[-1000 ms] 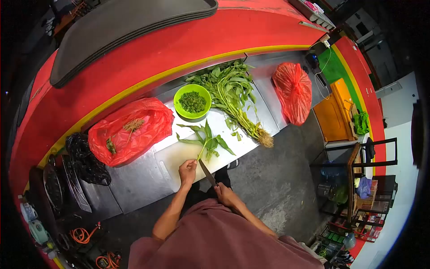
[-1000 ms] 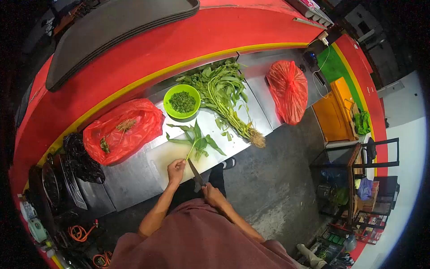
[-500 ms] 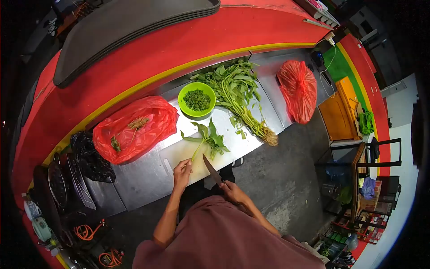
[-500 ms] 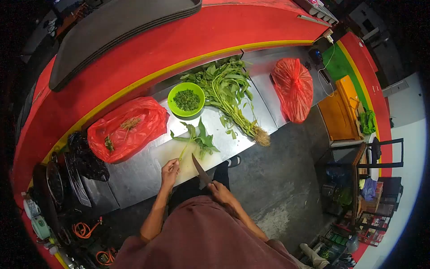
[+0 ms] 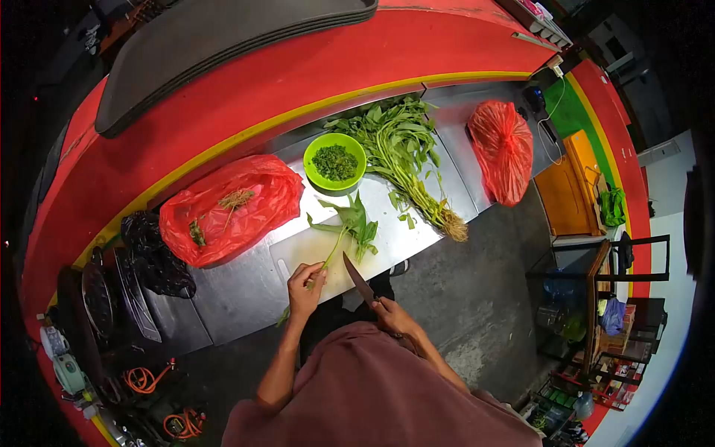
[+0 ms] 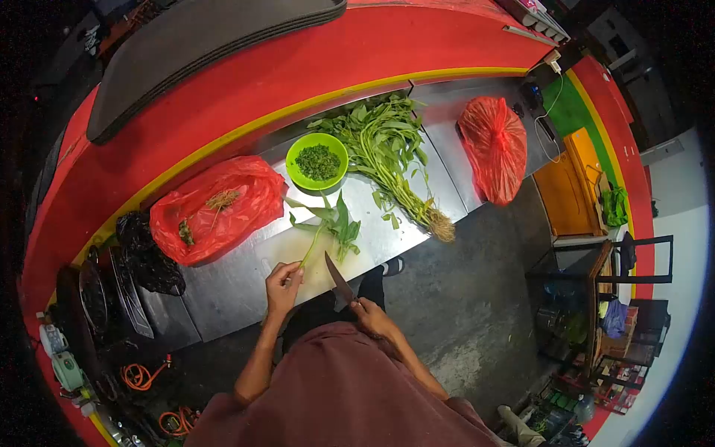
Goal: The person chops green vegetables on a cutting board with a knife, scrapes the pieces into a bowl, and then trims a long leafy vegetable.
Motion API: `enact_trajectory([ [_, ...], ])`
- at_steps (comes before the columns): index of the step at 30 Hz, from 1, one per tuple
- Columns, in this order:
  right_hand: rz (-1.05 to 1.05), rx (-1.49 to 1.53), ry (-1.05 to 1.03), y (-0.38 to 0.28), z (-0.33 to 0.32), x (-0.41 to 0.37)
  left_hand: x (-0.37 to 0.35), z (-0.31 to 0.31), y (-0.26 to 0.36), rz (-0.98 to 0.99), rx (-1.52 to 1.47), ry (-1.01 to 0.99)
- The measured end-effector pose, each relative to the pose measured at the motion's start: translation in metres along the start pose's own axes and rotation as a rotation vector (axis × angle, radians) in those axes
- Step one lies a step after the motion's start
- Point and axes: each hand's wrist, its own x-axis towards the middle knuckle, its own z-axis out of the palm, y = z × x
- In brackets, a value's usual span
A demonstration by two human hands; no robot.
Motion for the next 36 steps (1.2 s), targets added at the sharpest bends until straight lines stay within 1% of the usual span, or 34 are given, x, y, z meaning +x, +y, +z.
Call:
enact_trajectory([
  [1, -0.007, -0.004, 0.005, -0.001, 0.0, 0.0, 0.001, 0.002, -0.003, 0.034, 0.163, 0.003],
  [2, -0.008, -0.005, 0.004, -0.001, 0.0, 0.0, 0.002, 0.005, -0.012, 0.037, 0.229, 0.018],
  [3, 0.013, -0.005, 0.005, -0.009, -0.001, -0.005, 0.002, 0.009, -0.021, 0.037, 0.228, 0.02],
  [5, 0.033, -0.005, 0.007, -0.014, -0.001, -0.007, 0.001, 0.014, -0.038, -0.053, 0.302, 0.018],
  [6, 0.019, -0.02, 0.003, -0.012, -0.001, -0.008, 0.001, 0.015, -0.045, 0.039, 0.327, 0.015],
  [9, -0.028, -0.076, 0.031, -0.009, 0.0, -0.01, -0.004, 0.019, -0.066, 0.062, 0.343, 0.009],
  [11, -0.061, -0.116, 0.059, -0.009, 0.0, -0.013, -0.008, 0.02, -0.081, 0.053, 0.331, 0.007],
  [13, -0.003, -0.102, 0.076, -0.026, -0.002, -0.023, -0.012, 0.02, -0.09, 0.007, 0.234, 0.012],
  [14, -0.003, -0.104, 0.074, -0.033, -0.002, -0.027, -0.015, 0.02, -0.091, 0.006, 0.234, 0.014],
  [16, 0.014, -0.161, 0.129, -0.043, -0.001, -0.032, -0.019, 0.02, -0.088, -0.208, 0.137, 0.027],
  [20, 0.086, -0.24, 0.084, -0.04, 0.002, -0.025, -0.02, 0.018, -0.086, -0.161, 0.143, 0.02],
  [22, -0.058, -0.289, 0.149, -0.045, 0.007, -0.024, -0.02, 0.019, -0.091, -0.19, 0.168, 0.01],
  [23, -0.059, -0.291, 0.149, -0.046, 0.009, -0.023, -0.02, 0.019, -0.093, -0.189, 0.167, 0.011],
  [25, -0.035, -0.296, 0.166, -0.043, 0.013, -0.016, -0.022, 0.021, -0.1, -0.059, 0.24, 0.002],
  [29, -0.066, -0.328, 0.192, -0.032, 0.019, -0.009, -0.027, 0.024, -0.108, -0.058, 0.241, 0.021],
  [31, -0.058, -0.341, 0.191, -0.03, 0.021, -0.008, -0.029, 0.025, -0.099, -0.13, 0.216, 0.039],
  [33, -0.053, -0.4, 0.197, -0.029, 0.022, -0.006, -0.031, 0.024, -0.091, -0.141, 0.205, 0.03],
  [36, -0.069, -0.384, 0.193, -0.028, 0.022, -0.005, -0.031, 0.024, -0.085, -0.144, 0.193, 0.013],
])
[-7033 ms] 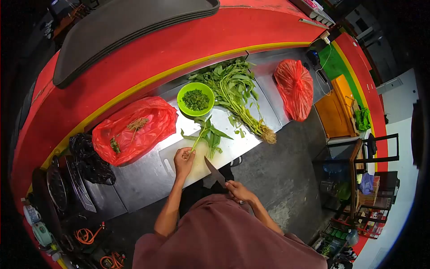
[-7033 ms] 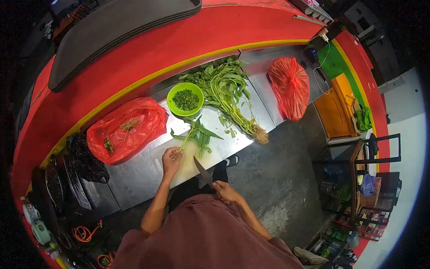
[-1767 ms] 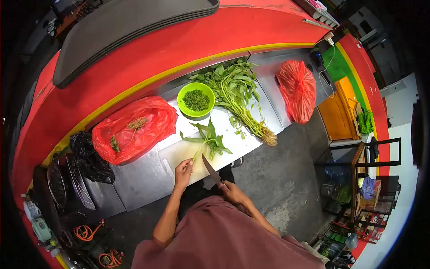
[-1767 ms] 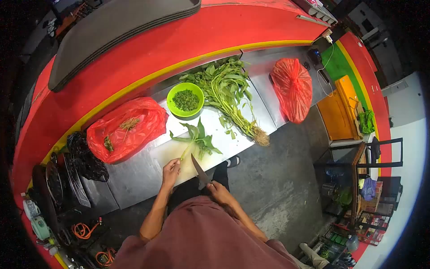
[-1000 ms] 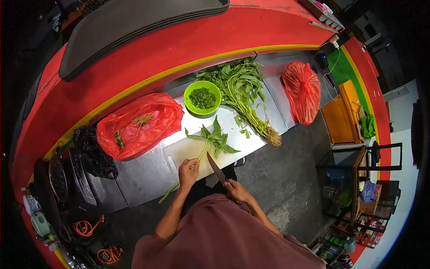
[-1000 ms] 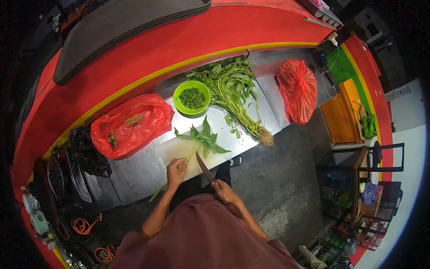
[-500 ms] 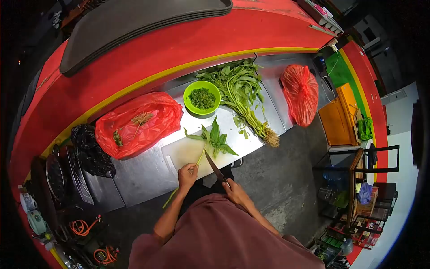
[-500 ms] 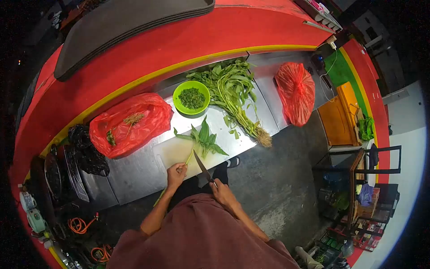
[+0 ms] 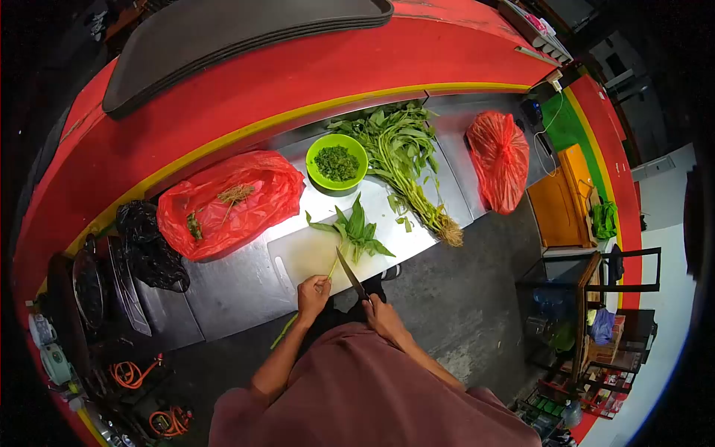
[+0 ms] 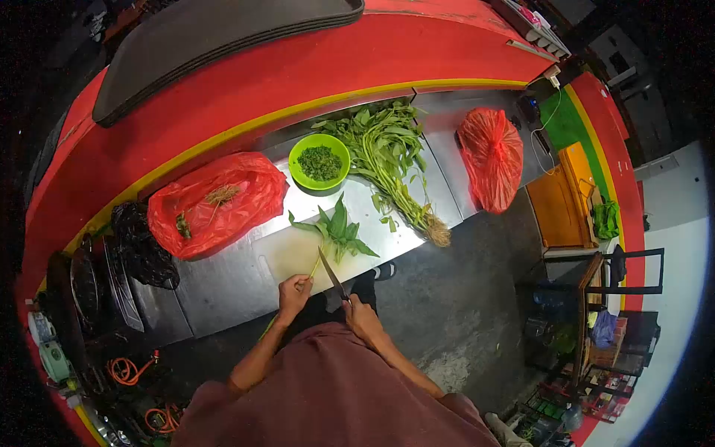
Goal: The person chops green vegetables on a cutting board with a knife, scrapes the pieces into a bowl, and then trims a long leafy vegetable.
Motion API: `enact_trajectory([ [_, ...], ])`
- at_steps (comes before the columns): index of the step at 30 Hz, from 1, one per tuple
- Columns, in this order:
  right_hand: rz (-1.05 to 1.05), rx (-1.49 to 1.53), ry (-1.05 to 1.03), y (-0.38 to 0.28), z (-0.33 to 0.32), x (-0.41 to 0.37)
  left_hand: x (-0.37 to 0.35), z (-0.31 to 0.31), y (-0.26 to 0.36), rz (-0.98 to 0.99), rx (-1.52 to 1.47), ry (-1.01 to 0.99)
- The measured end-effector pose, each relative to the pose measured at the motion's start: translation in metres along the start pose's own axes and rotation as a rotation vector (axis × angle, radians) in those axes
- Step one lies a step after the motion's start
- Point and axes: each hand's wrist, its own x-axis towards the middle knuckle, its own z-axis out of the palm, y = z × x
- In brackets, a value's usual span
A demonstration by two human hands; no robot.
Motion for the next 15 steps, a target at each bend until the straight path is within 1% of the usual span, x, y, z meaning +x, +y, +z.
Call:
enact_trajectory([
  [4, 0.004, -0.054, 0.008, 0.002, 0.007, 0.002, 0.001, 0.001, -0.008, -0.002, 0.021, -0.015],
  [5, -0.026, -0.053, 0.02, 0.007, 0.012, 0.004, 0.002, 0.001, -0.011, 0.001, 0.019, -0.015],
  [7, -0.054, -0.056, 0.031, 0.023, 0.024, 0.008, 0.002, 0.002, -0.016, -0.009, -0.081, -0.04],
  [9, -0.113, -0.074, 0.079, 0.033, 0.032, 0.011, 0.002, 0.002, -0.016, -0.019, -0.078, -0.043],
  [10, -0.144, -0.154, 0.139, 0.033, 0.035, 0.011, 0.001, 0.001, -0.017, -0.008, -0.077, -0.053],
  [11, -0.143, -0.155, 0.139, 0.034, 0.036, 0.012, 0.0, 0.001, -0.018, 0.004, -0.075, -0.064],
  [12, -0.135, -0.156, 0.136, 0.034, 0.037, 0.012, -0.001, -0.001, -0.013, 0.065, -0.043, -0.051],
  [13, -0.126, -0.158, 0.134, 0.035, 0.037, 0.012, -0.003, -0.003, -0.008, 0.065, -0.045, -0.055],
  [15, -0.089, -0.164, 0.116, 0.035, 0.037, 0.013, -0.006, -0.009, -0.003, 0.159, 0.004, -0.112],
])
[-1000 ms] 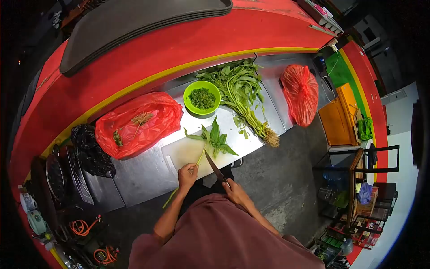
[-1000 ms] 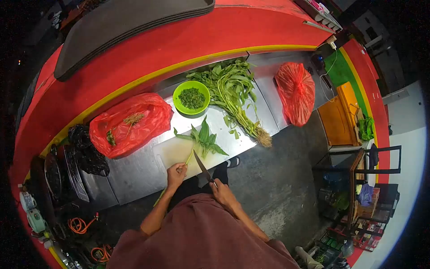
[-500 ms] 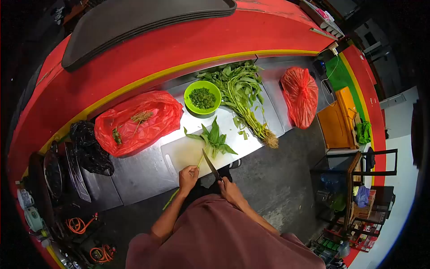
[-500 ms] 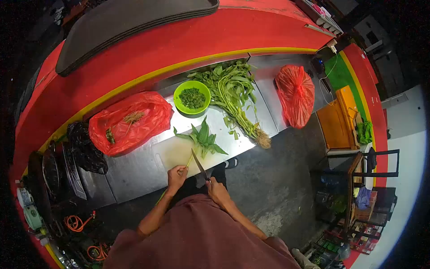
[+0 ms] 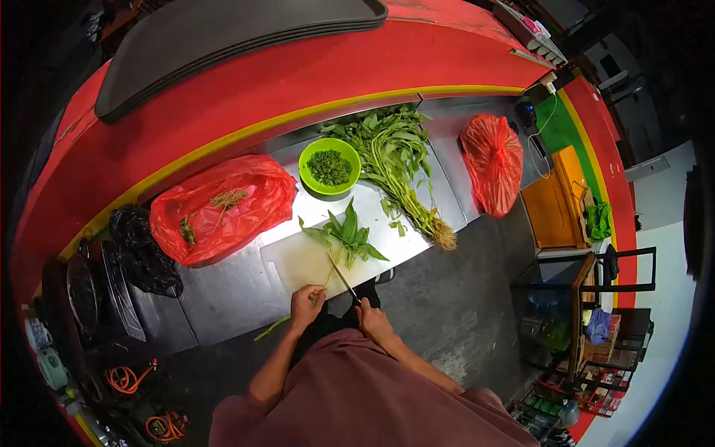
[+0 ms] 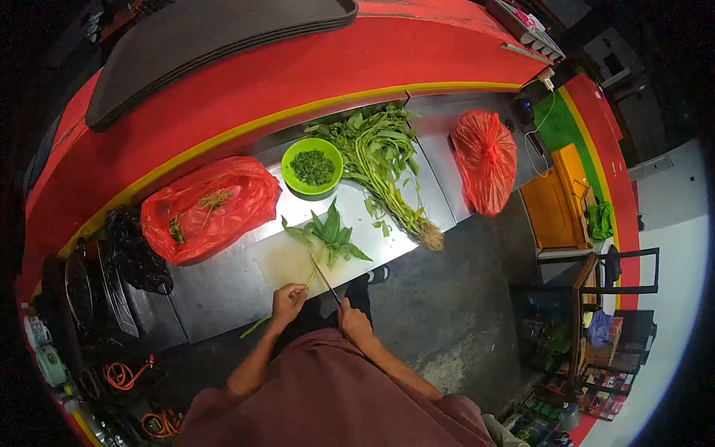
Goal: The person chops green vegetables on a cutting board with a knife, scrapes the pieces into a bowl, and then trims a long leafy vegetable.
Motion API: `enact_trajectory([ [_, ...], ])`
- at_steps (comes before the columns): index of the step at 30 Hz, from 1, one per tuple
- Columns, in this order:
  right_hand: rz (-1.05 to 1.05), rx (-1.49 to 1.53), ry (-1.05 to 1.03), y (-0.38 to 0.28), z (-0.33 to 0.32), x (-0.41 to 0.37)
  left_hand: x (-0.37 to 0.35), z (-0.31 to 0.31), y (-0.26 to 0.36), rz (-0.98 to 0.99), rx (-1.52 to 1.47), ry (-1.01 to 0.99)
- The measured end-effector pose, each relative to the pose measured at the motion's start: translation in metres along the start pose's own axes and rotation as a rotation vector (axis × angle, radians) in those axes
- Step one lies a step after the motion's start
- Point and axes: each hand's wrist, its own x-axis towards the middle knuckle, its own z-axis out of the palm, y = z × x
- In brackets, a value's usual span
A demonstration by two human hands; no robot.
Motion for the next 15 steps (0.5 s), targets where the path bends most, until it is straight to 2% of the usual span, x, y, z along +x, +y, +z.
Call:
enact_trajectory([
  [7, 0.009, 0.111, -0.052, 0.001, -0.019, 0.002, -0.002, -0.009, 0.006, -0.096, -0.043, 0.008],
  [9, 0.092, 0.248, -0.207, -0.009, -0.042, -0.001, 0.001, -0.013, 0.02, -0.197, -0.041, 0.131],
  [10, 0.088, 0.252, -0.204, -0.012, -0.047, -0.005, 0.004, -0.015, 0.027, -0.193, -0.037, 0.131],
  [12, 0.166, 0.286, -0.229, -0.013, -0.055, -0.008, 0.014, -0.016, 0.035, -0.056, 0.045, 0.212],
  [13, 0.116, 0.292, -0.181, -0.007, -0.052, -0.01, 0.021, -0.011, 0.031, -0.011, 0.034, 0.263],
  [15, 0.117, 0.347, -0.14, -0.001, -0.052, -0.016, 0.034, -0.005, 0.035, -0.045, 0.121, 0.263],
])
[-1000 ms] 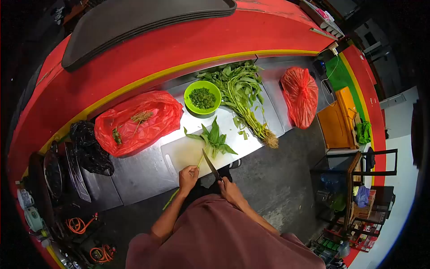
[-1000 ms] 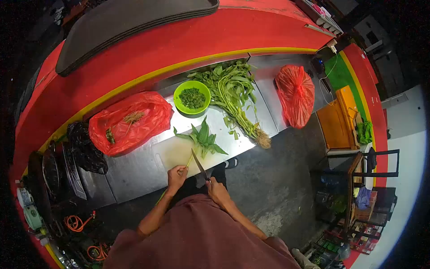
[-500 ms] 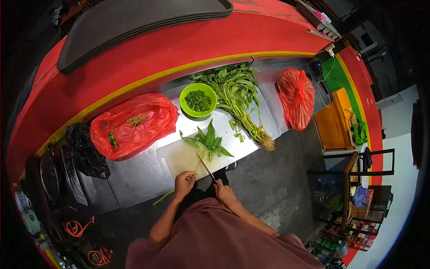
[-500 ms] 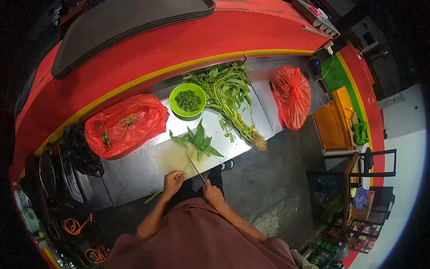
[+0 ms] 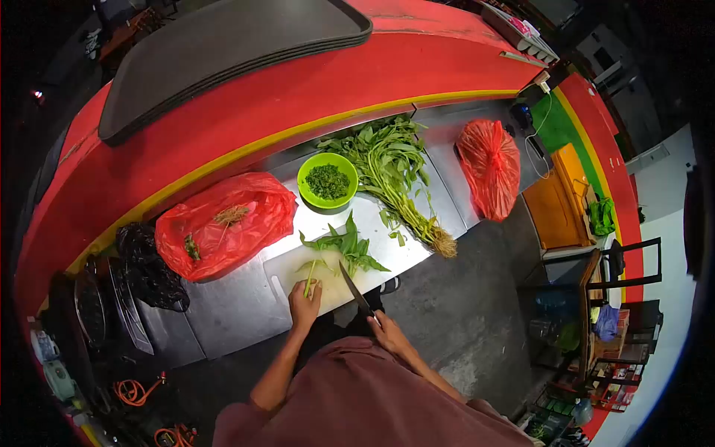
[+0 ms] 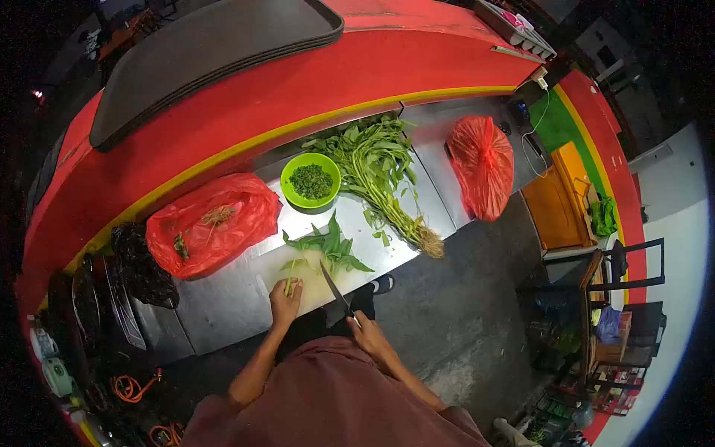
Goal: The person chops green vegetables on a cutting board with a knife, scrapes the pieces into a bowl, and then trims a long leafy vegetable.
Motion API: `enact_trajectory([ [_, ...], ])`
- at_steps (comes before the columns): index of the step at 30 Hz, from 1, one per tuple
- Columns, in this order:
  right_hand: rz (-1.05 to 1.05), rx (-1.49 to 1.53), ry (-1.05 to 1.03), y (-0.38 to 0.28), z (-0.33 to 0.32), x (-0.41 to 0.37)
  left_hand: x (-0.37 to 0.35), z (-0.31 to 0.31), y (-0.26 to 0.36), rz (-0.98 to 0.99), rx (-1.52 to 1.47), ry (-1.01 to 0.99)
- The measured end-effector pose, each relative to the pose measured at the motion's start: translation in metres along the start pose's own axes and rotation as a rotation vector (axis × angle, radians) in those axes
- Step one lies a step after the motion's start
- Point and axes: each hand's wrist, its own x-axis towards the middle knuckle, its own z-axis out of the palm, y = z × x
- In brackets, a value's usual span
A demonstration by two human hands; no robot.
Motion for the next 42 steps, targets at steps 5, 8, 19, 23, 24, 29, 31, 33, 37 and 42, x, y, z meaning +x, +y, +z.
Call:
enact_trajectory([
  [5, 0.047, 0.122, 0.295, 0.027, 0.013, 0.0, 0.024, 0.032, -0.002, 0.057, 0.14, 0.048],
  [8, 0.093, 0.155, 0.377, 0.027, 0.013, -0.003, 0.03, 0.041, 0.012, -0.011, 0.232, 0.036],
  [19, 0.171, -0.039, 0.216, 0.031, -0.025, -0.041, 0.033, 0.057, -0.006, 0.038, 0.185, 0.09],
  [23, 0.149, -0.112, 0.267, 0.029, -0.034, -0.03, 0.033, 0.055, 0.002, 0.027, 0.253, 0.03],
  [24, 0.119, -0.16, 0.289, 0.027, -0.036, -0.024, 0.032, 0.055, 0.004, 0.045, 0.239, 0.021],
  [29, 0.055, -0.228, 0.294, 0.013, -0.04, 0.022, 0.03, 0.055, -0.002, 0.13, 0.267, -0.039],
  [31, 0.04, -0.21, 0.308, 0.002, -0.039, 0.043, 0.03, 0.054, -0.003, 0.17, 0.243, -0.029],
  [33, 0.026, -0.192, 0.319, -0.014, -0.037, 0.059, 0.03, 0.053, -0.004, 0.177, 0.237, -0.044],
  [37, 0.03, -0.216, 0.281, -0.043, -0.033, 0.076, 0.027, 0.052, -0.002, 0.075, 0.209, -0.087],
  [42, -0.06, -0.122, 0.313, -0.048, -0.015, 0.078, 0.023, 0.053, 0.008, 0.166, 0.229, -0.016],
])
